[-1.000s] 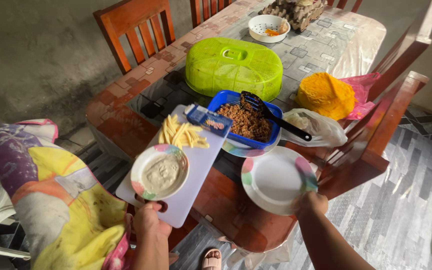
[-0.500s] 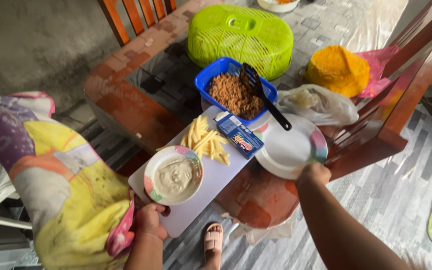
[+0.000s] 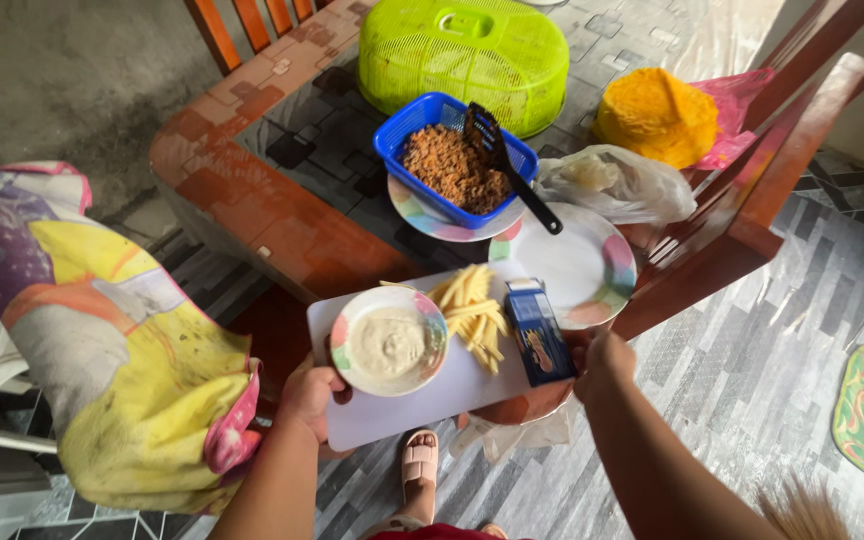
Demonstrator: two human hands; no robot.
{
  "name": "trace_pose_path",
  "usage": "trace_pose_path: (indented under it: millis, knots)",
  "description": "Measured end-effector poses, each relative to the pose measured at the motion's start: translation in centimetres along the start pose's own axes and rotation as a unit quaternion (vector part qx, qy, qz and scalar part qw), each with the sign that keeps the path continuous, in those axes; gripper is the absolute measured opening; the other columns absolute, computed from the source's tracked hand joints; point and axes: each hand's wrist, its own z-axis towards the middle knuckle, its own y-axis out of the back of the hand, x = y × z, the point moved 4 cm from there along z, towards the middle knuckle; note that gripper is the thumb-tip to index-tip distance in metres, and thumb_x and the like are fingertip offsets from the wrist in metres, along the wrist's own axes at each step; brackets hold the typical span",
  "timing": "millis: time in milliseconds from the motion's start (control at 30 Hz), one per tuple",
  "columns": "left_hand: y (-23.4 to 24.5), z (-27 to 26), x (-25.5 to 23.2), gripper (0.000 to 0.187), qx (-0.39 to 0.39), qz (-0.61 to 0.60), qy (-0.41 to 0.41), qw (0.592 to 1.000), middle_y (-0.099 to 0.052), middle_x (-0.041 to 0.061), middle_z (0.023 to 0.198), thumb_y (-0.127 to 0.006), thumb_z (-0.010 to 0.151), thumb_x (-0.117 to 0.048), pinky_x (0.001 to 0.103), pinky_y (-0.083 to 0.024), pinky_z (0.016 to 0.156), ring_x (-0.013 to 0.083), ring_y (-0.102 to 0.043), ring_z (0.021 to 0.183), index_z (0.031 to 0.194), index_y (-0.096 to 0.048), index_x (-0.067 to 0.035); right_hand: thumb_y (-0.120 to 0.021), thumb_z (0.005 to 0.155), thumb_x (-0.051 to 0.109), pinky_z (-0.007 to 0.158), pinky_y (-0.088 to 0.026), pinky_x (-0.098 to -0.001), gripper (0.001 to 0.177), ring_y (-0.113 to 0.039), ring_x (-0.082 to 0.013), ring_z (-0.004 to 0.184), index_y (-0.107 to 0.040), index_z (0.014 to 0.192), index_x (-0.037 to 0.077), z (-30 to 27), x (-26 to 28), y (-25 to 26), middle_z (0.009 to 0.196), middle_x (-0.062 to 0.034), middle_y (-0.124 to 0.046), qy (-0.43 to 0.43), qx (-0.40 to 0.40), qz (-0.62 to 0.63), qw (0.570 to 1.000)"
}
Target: The person prepares a taco by arranging ingredients on a table, including a bowl of sauce, sliced potatoes, and a container of seasoned meat. They then take a yellow tortilla, place it on a cutting board, and use a spatula to spread the meat onto the tortilla.
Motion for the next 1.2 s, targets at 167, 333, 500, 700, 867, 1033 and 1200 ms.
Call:
trace_pose_path:
  millis: [167, 333, 500, 700, 867, 1033, 1200]
  knots:
    - [-2.8, 2.7, -1.5, 0.056, 0.030, 0.053, 0.043, 0.997, -0.058, 0.014, 0.083, -0.047, 0.065, 0.008, 0.037, -0.047, 0.056, 0.0253, -0.054, 0.064, 0.117, -0.063, 0.000, -0.050, 0.106, 0.021, 0.066, -0.061, -0.0426, 0.034, -0.068, -0.0247, 0.070, -0.058, 0.113, -0.011, -3.6, -0.2, -0.7, 0.090, -0.0151, -0.068, -0.028, 0.083, -0.060, 0.994]
    - [-5.5, 4.2, -4.5, 0.047, 0.002, 0.178, 0.044, 0.983, -0.059, 0.016, 0.084, -0.044, 0.070, 0.008, 0.039, -0.047, 0.058, 0.0268, -0.055, 0.067, 0.112, -0.064, -0.001, -0.039, 0.108, 0.027, 0.066, -0.062, -0.0421, 0.040, -0.071, -0.0233, 0.073, -0.056, 0.119, -0.007, -4.3, 0.0, -0.5, 0.094, -0.0143, -0.069, -0.043, 0.119, -0.027, 0.992]
    - [-8.2, 3.8, -8.7, 0.037, -0.078, 0.448, 0.006, 0.891, -0.073, 0.019, 0.106, -0.050, 0.086, -0.001, 0.040, -0.055, 0.081, 0.0292, -0.070, 0.093, 0.120, -0.066, -0.001, -0.036, 0.110, 0.031, 0.068, -0.063, -0.0413, 0.042, -0.071, -0.0218, 0.073, -0.057, 0.123, -0.003, -3.4, -2.2, -0.6, 0.095, -0.0121, -0.070, -0.046, 0.156, 0.030, 0.986]
    - [-7.7, 5.5, -9.4, 0.055, -0.110, 0.542, -0.005, 0.833, -0.054, 0.014, 0.150, -0.048, 0.091, -0.006, 0.042, -0.045, 0.112, 0.0322, -0.055, 0.136, 0.145, -0.054, -0.014, -0.030, 0.108, 0.025, 0.074, -0.063, -0.0506, 0.044, -0.073, -0.0288, 0.081, -0.058, 0.124, -0.005, -3.2, -5.7, 0.1, 0.100, -0.0182, -0.072, -0.102, 0.131, 0.084, 0.983]
    - [-11.2, 2.8, -13.0, 0.060, -0.043, 0.703, -0.038, 0.709, -0.053, 0.020, 0.149, -0.060, 0.093, -0.028, 0.043, -0.044, 0.112, 0.0350, -0.054, 0.136, 0.149, -0.048, -0.010, -0.041, 0.109, 0.017, 0.080, -0.063, -0.0545, 0.027, -0.073, -0.0330, 0.092, -0.047, 0.124, -0.005, -3.4, -7.9, 0.3, 0.107, -0.0180, -0.069, -0.074, 0.026, 0.134, 0.988]
    - [-15.7, -2.1, -24.7, 0.057, 0.057, 0.666, -0.196, 0.718, -0.065, 0.020, 0.134, -0.070, 0.086, -0.028, 0.041, -0.051, 0.103, 0.0327, -0.065, 0.123, 0.137, -0.060, -0.005, -0.041, 0.105, 0.013, 0.078, -0.060, -0.0531, 0.027, -0.073, -0.0316, 0.092, -0.057, 0.120, -0.003, -5.8, -9.0, -1.6, 0.108, -0.0151, -0.069, -0.037, 0.001, 0.141, 0.989]
    - [-12.0, -1.9, -30.5, 0.057, 0.126, 0.659, -0.147, 0.726, -0.073, 0.012, 0.128, -0.066, 0.082, -0.024, 0.041, -0.057, 0.094, 0.0280, -0.071, 0.114, 0.137, -0.060, -0.012, -0.040, 0.106, 0.016, 0.079, -0.062, -0.0544, 0.030, -0.072, -0.0306, 0.091, -0.057, 0.122, -0.004, -8.0, -10.9, -6.8, 0.111, -0.0150, -0.068, -0.067, -0.049, 0.203, 0.976]
